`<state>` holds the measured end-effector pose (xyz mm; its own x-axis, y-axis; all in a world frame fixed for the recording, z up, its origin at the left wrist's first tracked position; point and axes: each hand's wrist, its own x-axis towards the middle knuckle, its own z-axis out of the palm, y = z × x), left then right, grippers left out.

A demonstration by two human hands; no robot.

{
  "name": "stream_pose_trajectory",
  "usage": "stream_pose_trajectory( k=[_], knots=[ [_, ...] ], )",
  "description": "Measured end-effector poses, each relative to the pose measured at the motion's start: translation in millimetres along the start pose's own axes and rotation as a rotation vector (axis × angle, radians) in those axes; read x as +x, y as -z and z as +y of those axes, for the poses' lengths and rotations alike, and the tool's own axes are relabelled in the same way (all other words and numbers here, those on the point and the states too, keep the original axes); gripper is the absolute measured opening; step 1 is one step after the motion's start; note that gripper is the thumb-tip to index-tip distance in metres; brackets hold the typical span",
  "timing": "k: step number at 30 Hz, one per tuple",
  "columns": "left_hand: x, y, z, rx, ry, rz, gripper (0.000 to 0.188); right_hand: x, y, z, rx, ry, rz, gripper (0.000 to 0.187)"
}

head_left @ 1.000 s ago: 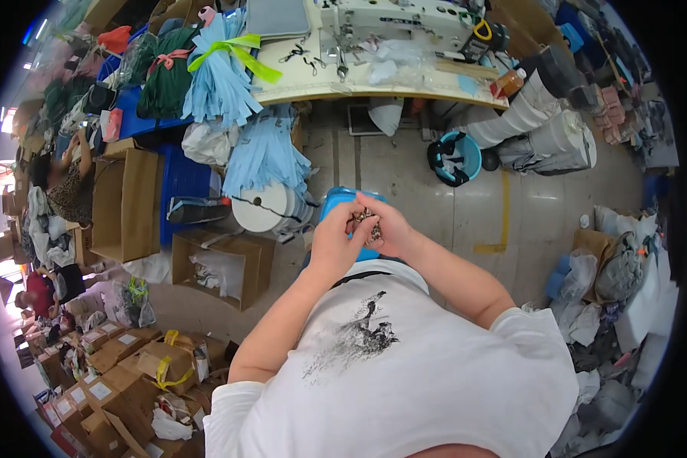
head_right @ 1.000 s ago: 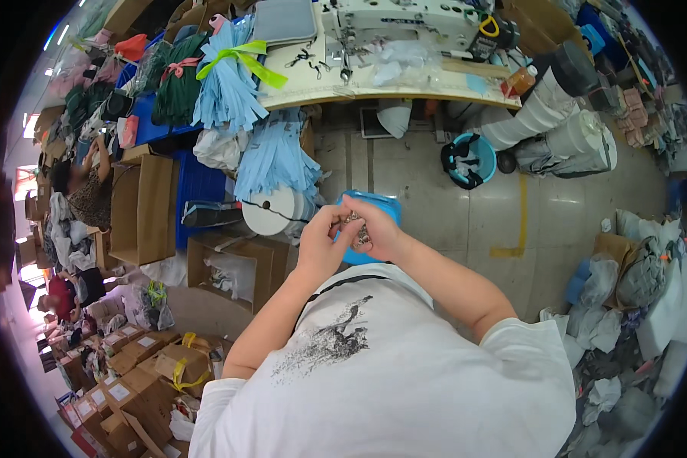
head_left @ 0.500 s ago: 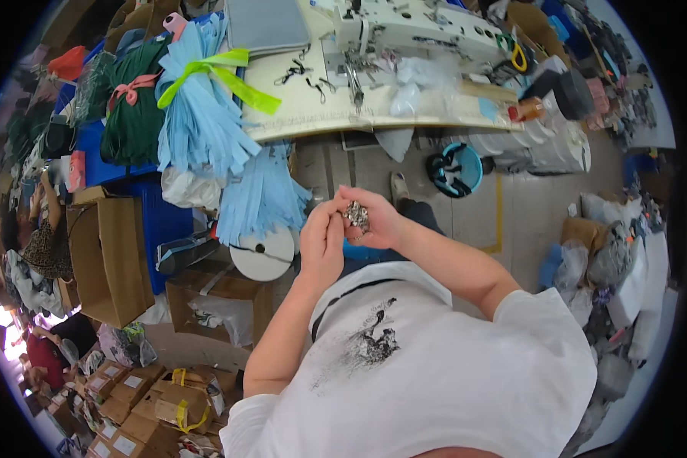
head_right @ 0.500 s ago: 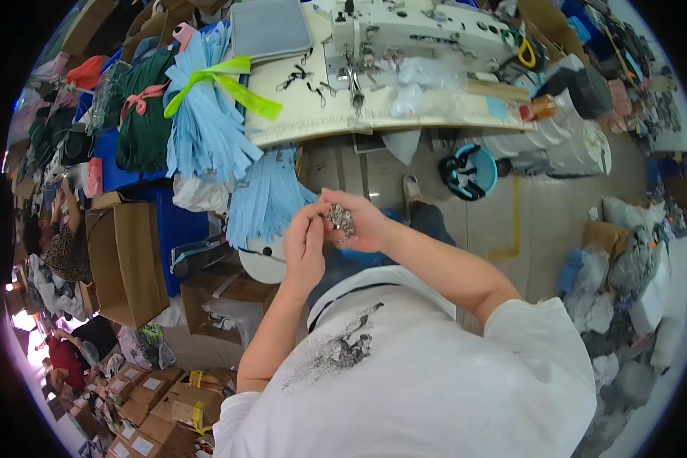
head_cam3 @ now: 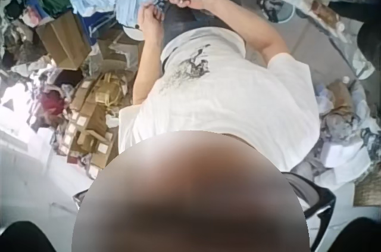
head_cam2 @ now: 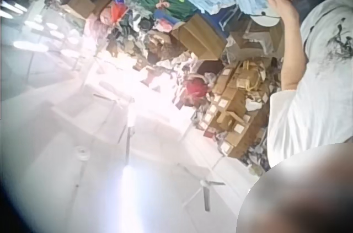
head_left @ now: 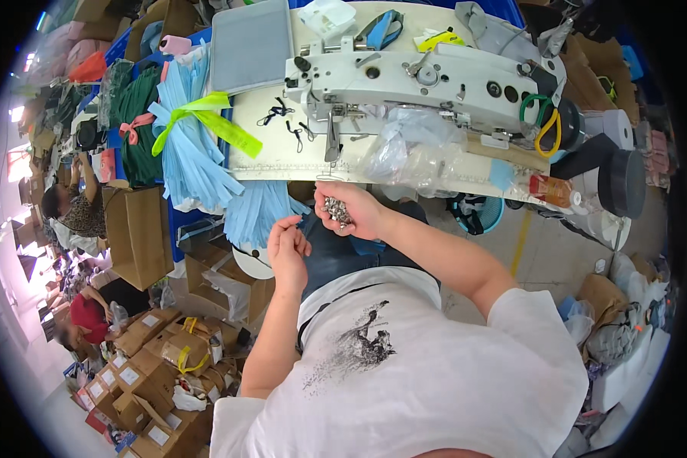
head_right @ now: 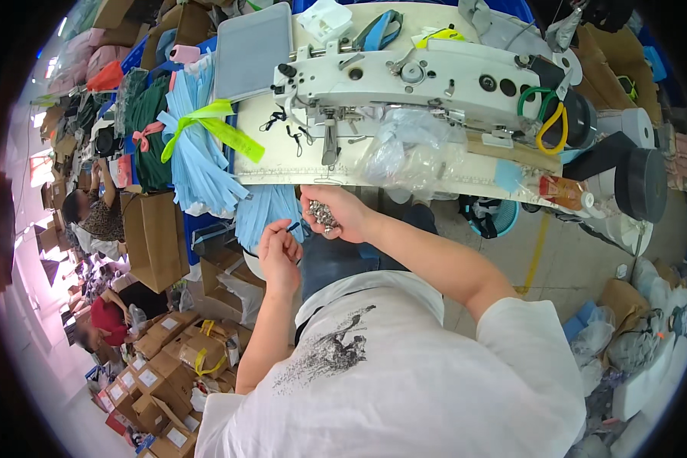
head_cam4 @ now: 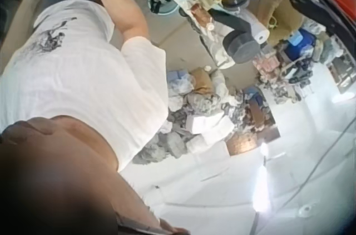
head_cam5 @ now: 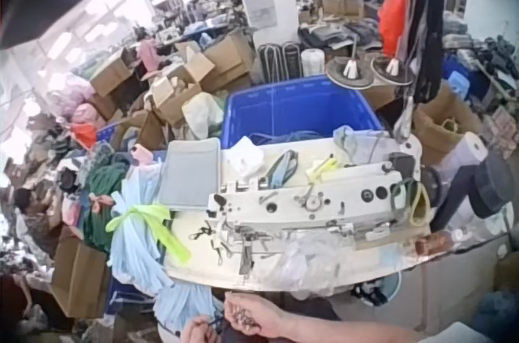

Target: Assembling small metal sliders onto fabric or plastic straps.

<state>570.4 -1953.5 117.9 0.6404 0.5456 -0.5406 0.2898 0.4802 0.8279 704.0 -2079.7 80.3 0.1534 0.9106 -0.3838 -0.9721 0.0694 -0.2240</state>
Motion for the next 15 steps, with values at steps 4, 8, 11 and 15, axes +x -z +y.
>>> stream_pose_trajectory(
  k=[4,8,11,15],
  knots=[
    [16.1,-19.9,-3.4,-0.022,0.018,0.075,0.017,10.9,23.5,-17.0,0.054,-0.003,0.034,0.032],
    [65.1,-12.3,-22.8,-0.014,-0.185,0.129,0.020,60.7,33.4,-21.8,0.053,-0.021,0.133,0.031],
    [127.4,-7.2,-27.8,-0.016,-0.442,0.183,0.025,122.6,33.9,-18.3,-0.027,0.162,0.202,0.029],
    [226.3,16.0,-25.9,0.023,-0.634,0.232,0.028,213.8,26.8,-16.7,-0.156,0.298,0.275,0.030]
  ],
)
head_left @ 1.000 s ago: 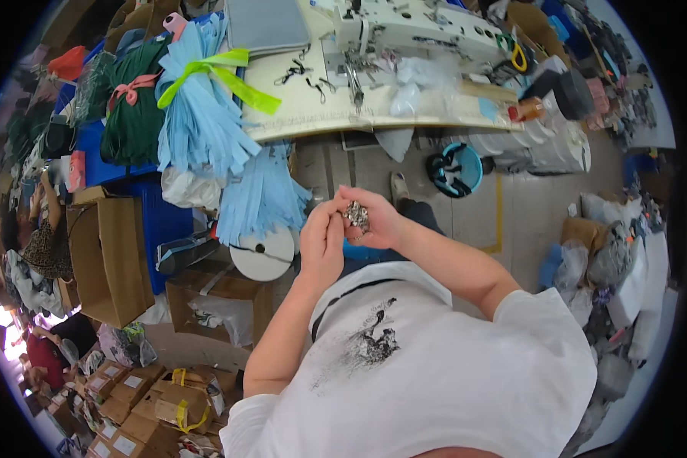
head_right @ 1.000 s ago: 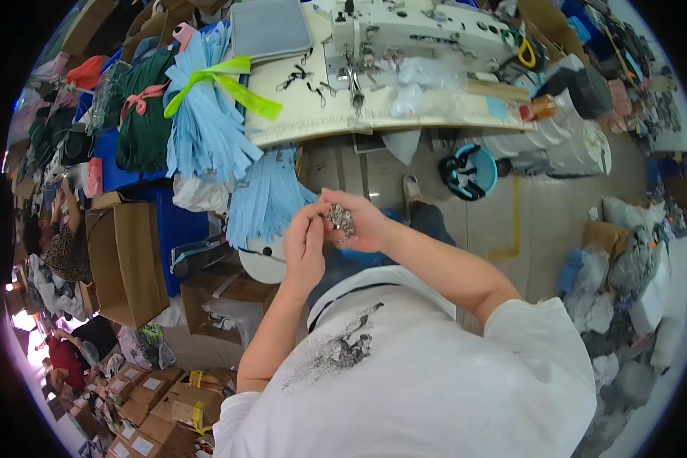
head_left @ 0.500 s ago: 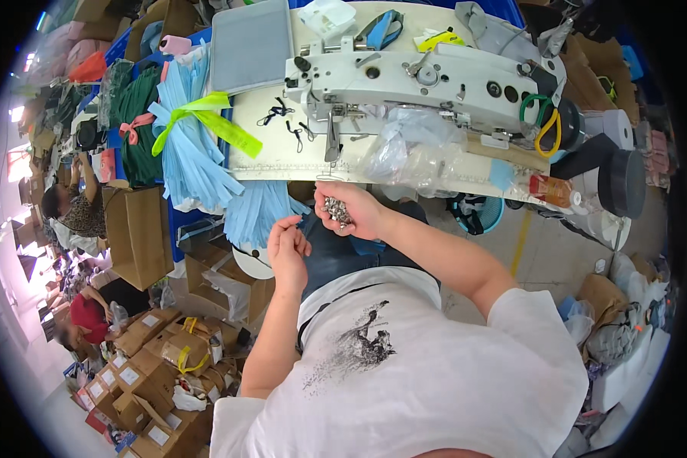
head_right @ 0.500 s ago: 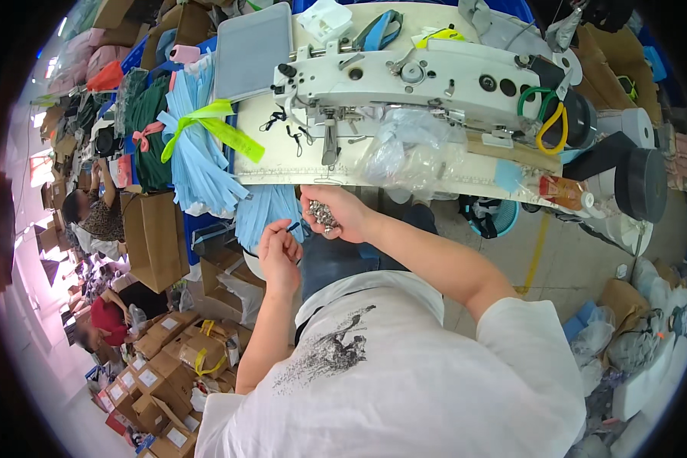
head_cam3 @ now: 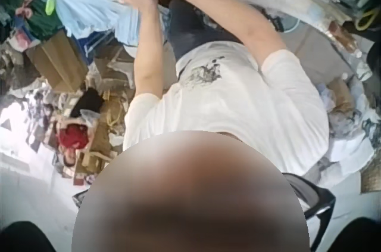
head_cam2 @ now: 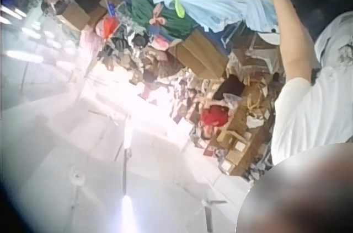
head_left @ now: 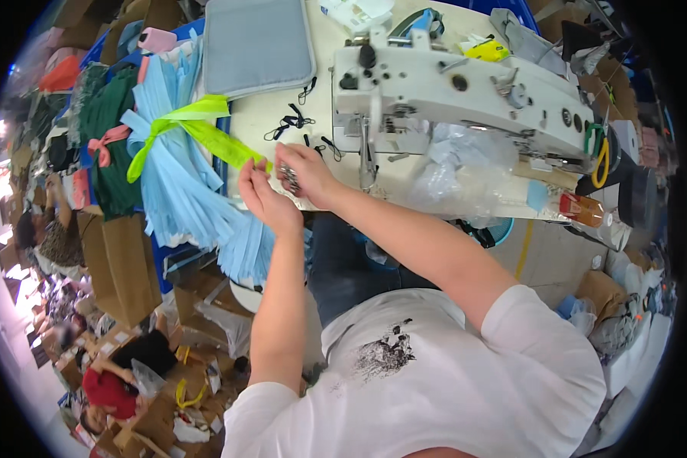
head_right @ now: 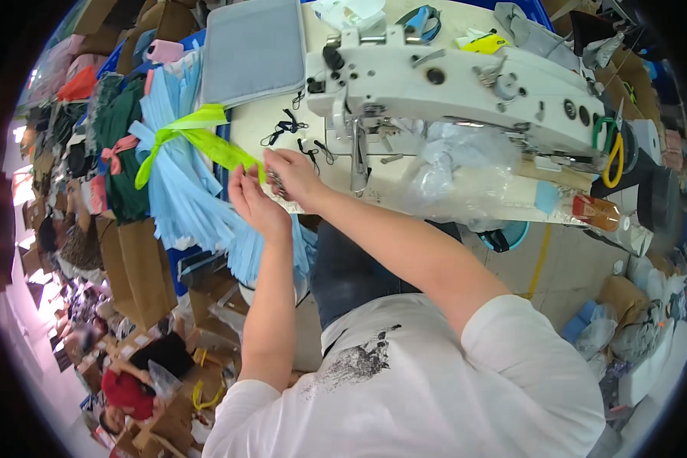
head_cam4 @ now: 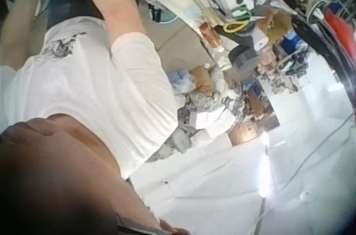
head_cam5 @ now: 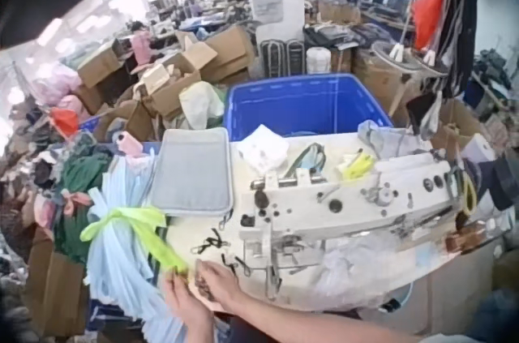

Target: Assembling small metal sliders onto fabric or plastic straps.

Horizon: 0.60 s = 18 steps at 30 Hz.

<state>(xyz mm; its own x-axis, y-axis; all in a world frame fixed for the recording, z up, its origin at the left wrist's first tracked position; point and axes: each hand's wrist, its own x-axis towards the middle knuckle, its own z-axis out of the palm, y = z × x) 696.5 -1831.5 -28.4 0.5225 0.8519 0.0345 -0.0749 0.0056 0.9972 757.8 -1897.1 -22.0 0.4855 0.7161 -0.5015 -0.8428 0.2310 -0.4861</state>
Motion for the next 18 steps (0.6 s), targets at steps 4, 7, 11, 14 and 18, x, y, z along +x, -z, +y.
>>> stream_pose_trajectory(
  k=[4,7,11,14,18],
  knots=[
    [54.4,14.4,-51.7,-0.122,-0.013,-0.071,0.028,65.9,-8.3,30.6,-0.461,0.655,0.206,0.030],
    [66.6,10.9,-67.0,-0.248,-0.015,-0.109,0.026,88.9,-7.9,37.5,-0.748,0.983,0.338,0.026],
    [85.6,9.7,-68.5,-0.414,-0.018,-0.148,0.024,90.0,-8.5,28.9,-1.131,1.122,0.383,0.020],
    [94.0,6.7,-70.2,-0.370,-0.067,-0.113,0.025,102.1,-0.1,41.7,-1.352,1.283,0.411,0.015],
    [101.8,9.0,-73.3,-0.342,-0.088,-0.064,0.026,102.0,-6.5,41.8,-1.511,1.281,0.442,0.013]
  ],
)
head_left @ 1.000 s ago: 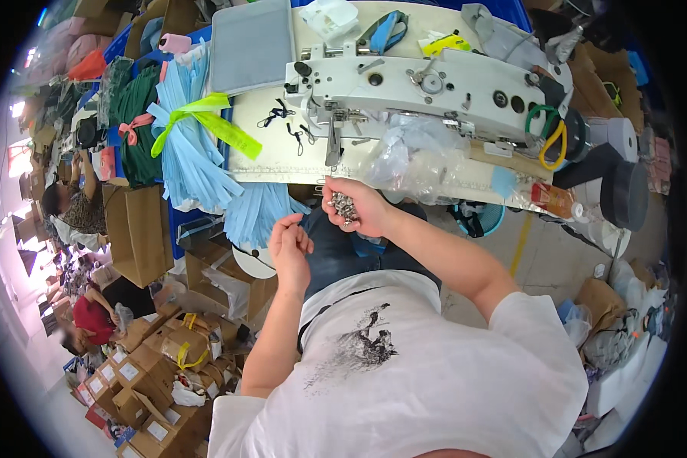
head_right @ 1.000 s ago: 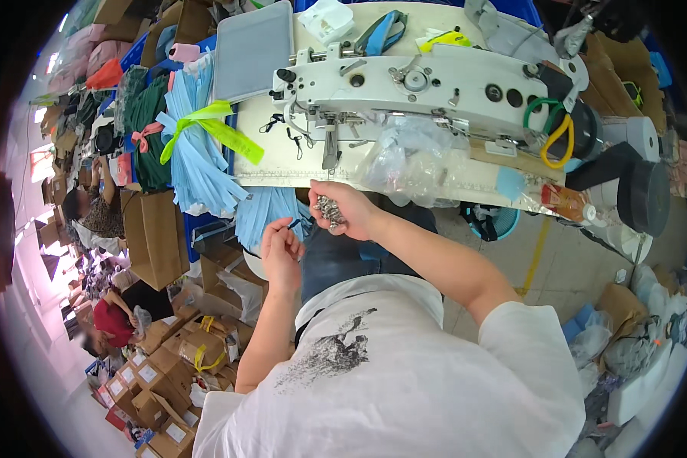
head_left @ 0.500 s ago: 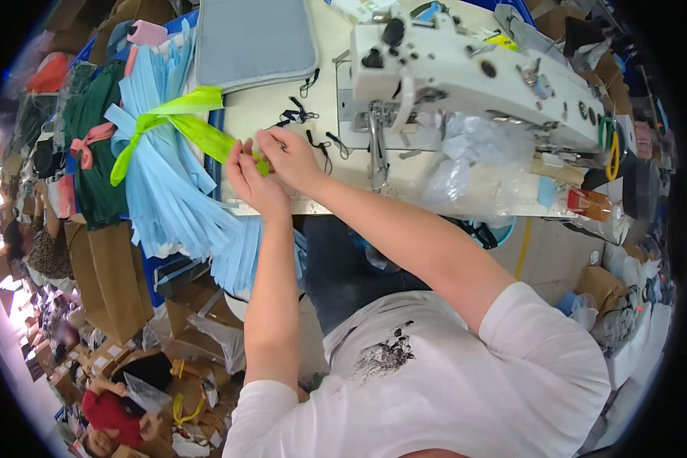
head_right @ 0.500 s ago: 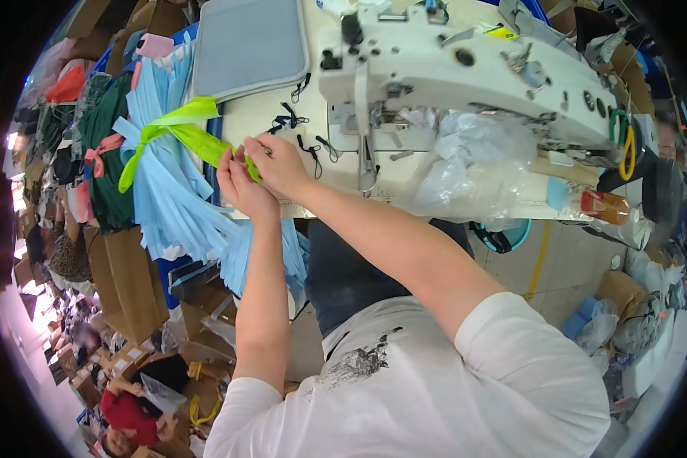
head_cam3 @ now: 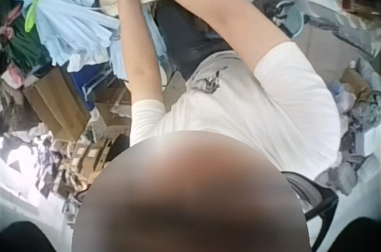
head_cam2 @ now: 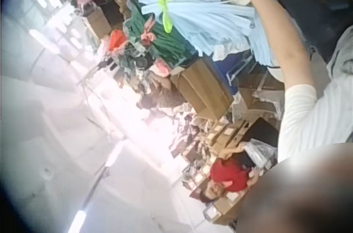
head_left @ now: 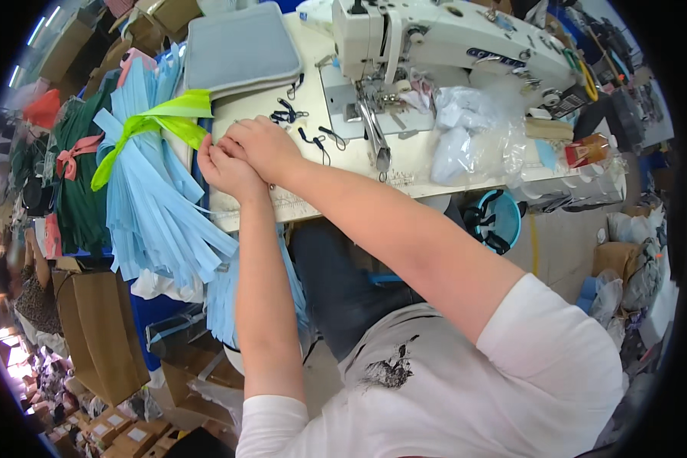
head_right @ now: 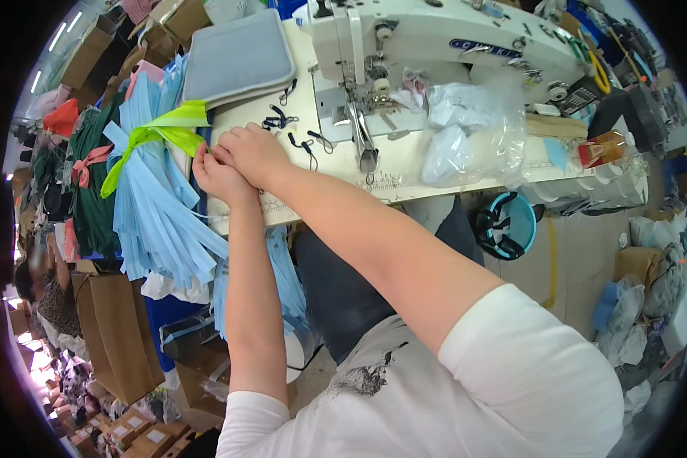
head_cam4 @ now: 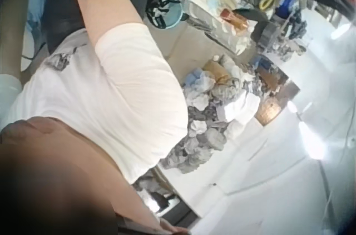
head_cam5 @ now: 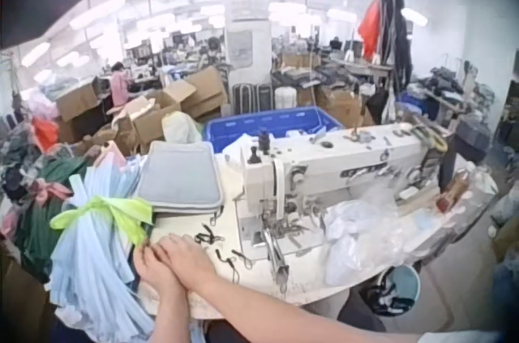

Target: Assembling small metal sliders onto fabric or plastic straps.

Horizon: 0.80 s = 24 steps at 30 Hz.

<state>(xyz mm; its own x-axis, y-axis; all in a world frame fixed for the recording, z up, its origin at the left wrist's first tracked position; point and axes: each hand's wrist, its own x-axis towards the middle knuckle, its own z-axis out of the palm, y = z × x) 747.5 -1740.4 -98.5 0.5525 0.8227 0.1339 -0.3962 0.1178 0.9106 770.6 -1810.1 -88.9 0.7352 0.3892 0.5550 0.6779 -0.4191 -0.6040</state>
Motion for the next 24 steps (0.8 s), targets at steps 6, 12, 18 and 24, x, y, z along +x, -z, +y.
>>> stream_pose_trajectory(
  k=[6,12,18,24],
  knots=[
    [-3.5,-4.2,4.1,-0.076,0.002,0.047,0.024,0.5,-2.9,1.9,-0.050,-0.019,0.003,0.012],
    [-10.4,10.2,24.7,0.118,-0.182,0.027,0.029,2.9,-10.1,2.4,-0.059,0.079,0.013,0.010],
    [-75.5,45.6,42.1,0.506,-0.273,-0.313,0.026,17.5,-11.1,14.8,-0.063,0.070,0.021,0.011],
    [-71.5,40.4,34.0,0.899,-0.434,-0.595,0.026,39.5,16.1,15.7,0.239,-0.202,0.067,0.022]
  ],
)
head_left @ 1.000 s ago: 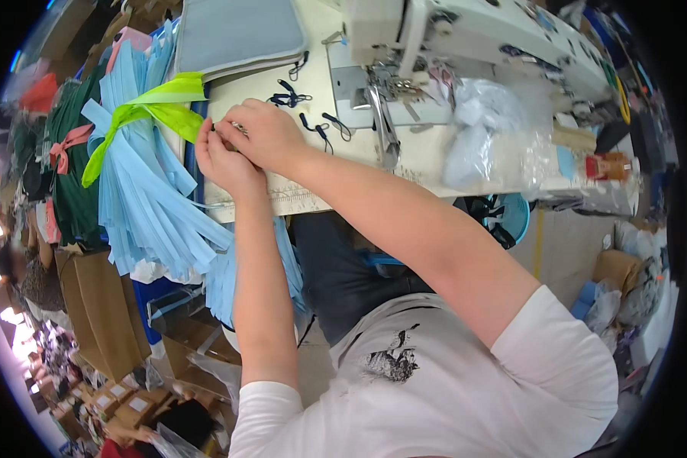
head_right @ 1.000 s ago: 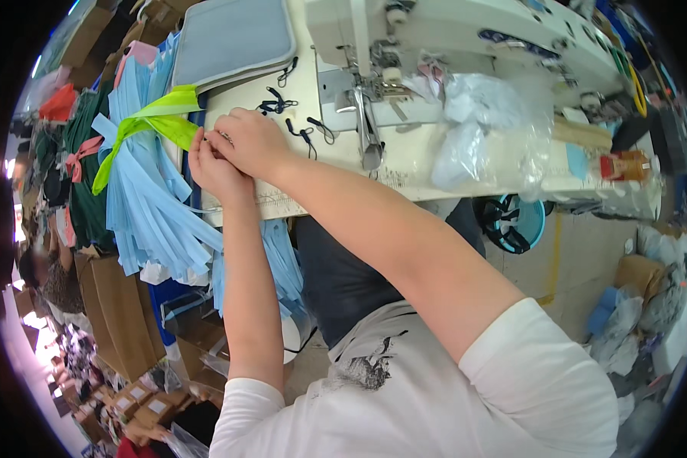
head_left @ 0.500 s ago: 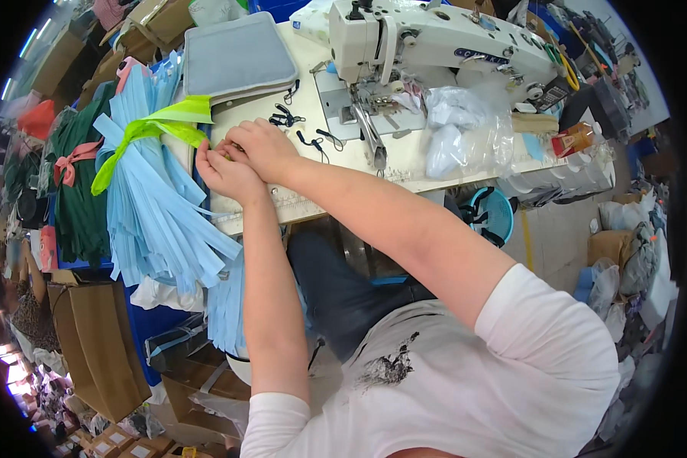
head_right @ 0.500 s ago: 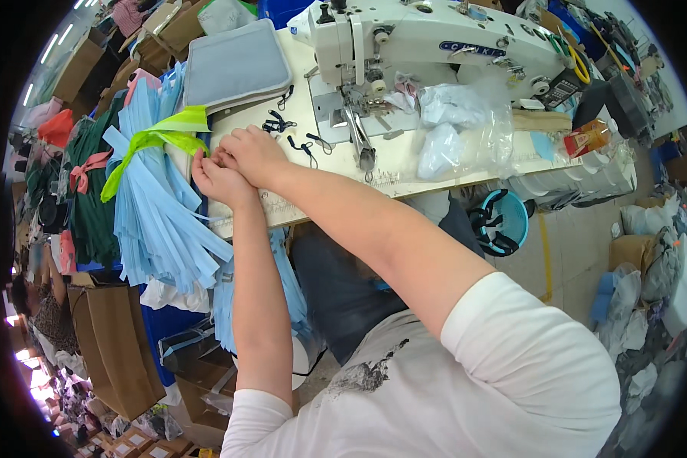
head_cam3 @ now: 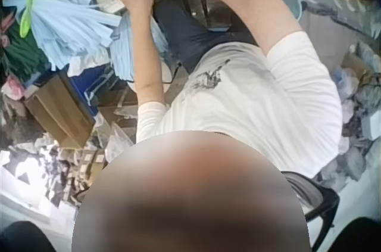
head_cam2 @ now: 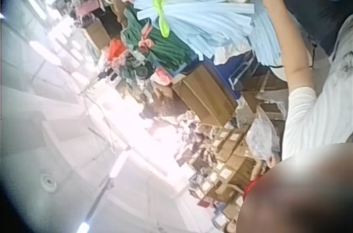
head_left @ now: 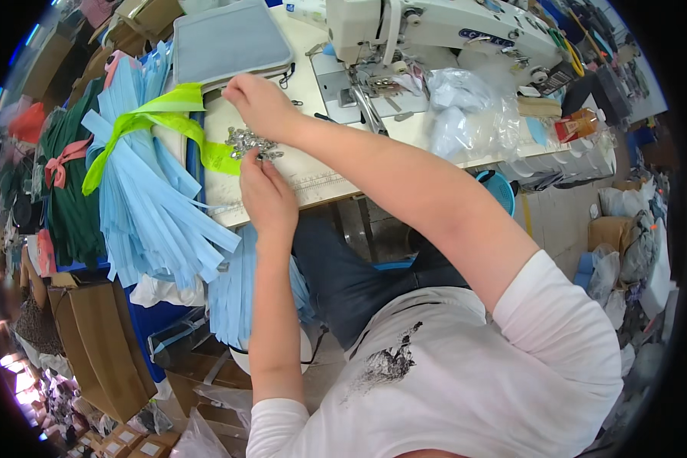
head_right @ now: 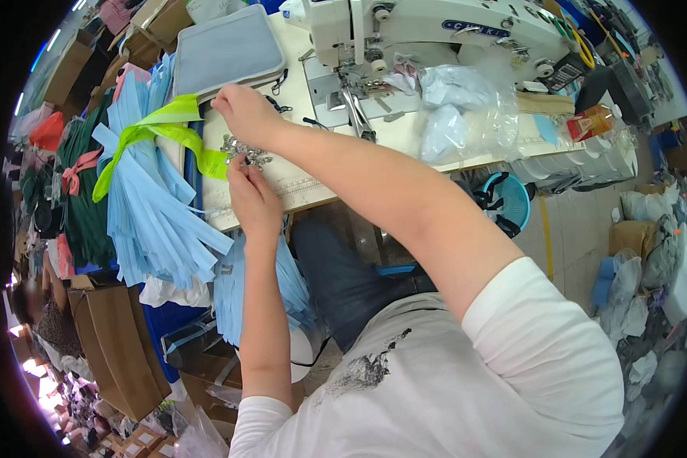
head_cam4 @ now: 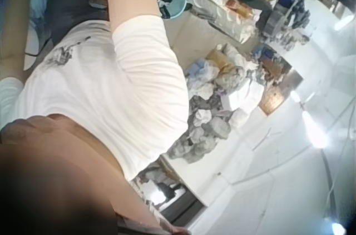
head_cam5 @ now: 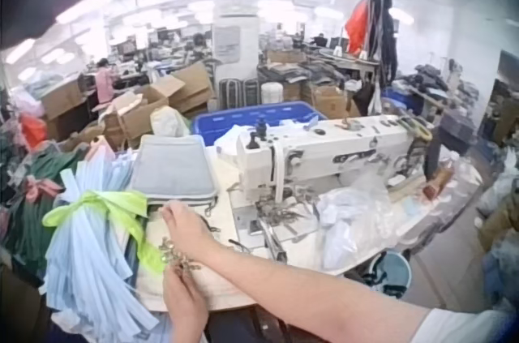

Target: Assembling small metal sliders onto fabric or plastic straps.

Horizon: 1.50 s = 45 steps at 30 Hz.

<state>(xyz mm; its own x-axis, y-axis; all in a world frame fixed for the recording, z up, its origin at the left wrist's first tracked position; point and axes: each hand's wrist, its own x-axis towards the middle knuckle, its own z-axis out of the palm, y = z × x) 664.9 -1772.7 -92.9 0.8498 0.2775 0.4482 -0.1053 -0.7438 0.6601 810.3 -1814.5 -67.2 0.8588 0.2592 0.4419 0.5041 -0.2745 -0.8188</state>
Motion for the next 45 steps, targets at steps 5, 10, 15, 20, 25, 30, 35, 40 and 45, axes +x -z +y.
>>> stream_pose_trajectory(
  k=[5,10,15,20,25,30,35,40,45],
  knots=[
    [17.1,-2.7,-10.8,0.008,-0.007,0.070,0.027,6.9,76.5,-33.9,1.086,-0.625,-0.183,0.021],
    [8.7,11.4,29.4,-1.011,0.479,0.140,0.022,-72.0,164.8,-51.7,1.529,-0.759,0.000,0.021],
    [-38.6,22.4,91.0,-1.581,0.660,-0.146,0.032,-168.4,198.7,-53.4,1.440,-0.991,-0.080,0.017],
    [-81.1,17.6,154.3,-1.072,0.417,-0.339,0.026,-227.8,205.0,-56.0,1.452,-1.126,-0.244,0.031],
    [-101.4,-5.8,173.9,-0.156,-0.494,-0.461,0.036,-261.0,219.7,-61.4,1.540,-1.258,0.007,0.035],
    [-102.7,-11.3,184.2,-0.280,-0.535,-0.383,0.028,-275.0,228.7,-57.1,1.654,-1.278,0.094,0.035],
    [-87.8,-16.7,177.2,-0.343,-0.542,-0.389,0.024,-261.8,231.1,-53.7,1.500,-1.214,-0.032,0.035],
    [-88.0,-9.4,182.3,-0.408,-0.219,-0.449,0.030,-250.6,229.6,-59.6,1.350,-1.063,-0.021,0.026],
    [-86.7,-7.6,181.9,-0.812,0.290,-0.563,0.032,-244.2,226.6,-67.5,1.171,-0.985,-0.042,0.023]
  ],
)
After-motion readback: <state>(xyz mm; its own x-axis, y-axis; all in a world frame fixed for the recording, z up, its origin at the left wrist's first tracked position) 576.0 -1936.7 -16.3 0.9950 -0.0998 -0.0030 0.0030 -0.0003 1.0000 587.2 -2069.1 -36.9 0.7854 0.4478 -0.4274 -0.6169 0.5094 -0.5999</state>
